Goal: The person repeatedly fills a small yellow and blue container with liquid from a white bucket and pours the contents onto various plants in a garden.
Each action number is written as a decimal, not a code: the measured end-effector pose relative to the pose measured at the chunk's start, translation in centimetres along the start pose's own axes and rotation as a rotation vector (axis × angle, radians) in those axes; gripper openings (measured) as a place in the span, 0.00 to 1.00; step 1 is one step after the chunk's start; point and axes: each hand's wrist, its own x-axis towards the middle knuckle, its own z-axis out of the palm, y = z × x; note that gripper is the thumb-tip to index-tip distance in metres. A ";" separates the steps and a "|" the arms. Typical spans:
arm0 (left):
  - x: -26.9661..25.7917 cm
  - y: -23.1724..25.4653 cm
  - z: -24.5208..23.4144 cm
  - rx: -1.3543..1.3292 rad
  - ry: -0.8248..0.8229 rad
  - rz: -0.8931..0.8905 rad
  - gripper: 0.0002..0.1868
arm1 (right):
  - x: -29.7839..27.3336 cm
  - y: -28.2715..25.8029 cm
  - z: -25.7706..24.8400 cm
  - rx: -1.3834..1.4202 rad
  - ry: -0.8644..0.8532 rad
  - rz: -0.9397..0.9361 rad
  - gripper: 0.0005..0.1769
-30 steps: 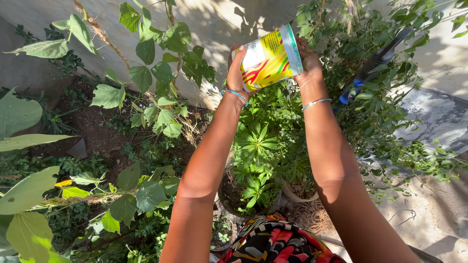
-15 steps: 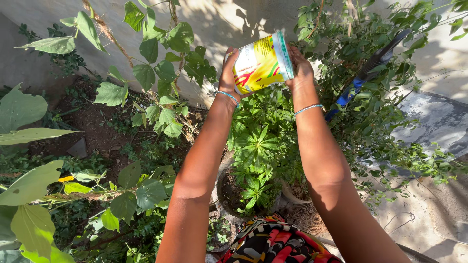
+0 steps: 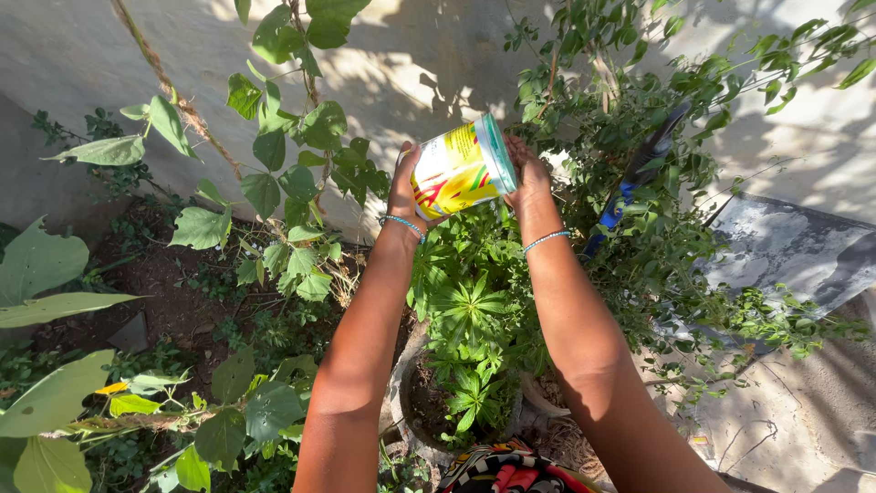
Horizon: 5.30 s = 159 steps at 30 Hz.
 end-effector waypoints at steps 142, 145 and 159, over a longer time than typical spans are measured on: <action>-3.0 -5.1 1.1 -0.078 0.030 0.473 0.45 | -4.0 -1.7 -5.2 0.152 -0.066 0.213 0.20; -4.5 -3.6 1.9 -0.199 0.046 0.201 0.40 | -0.1 -3.6 -6.2 -0.083 -0.137 0.178 0.18; -2.8 -3.0 0.2 -0.185 0.075 0.310 0.50 | 3.1 -5.7 -6.4 -0.642 -0.167 -0.262 0.22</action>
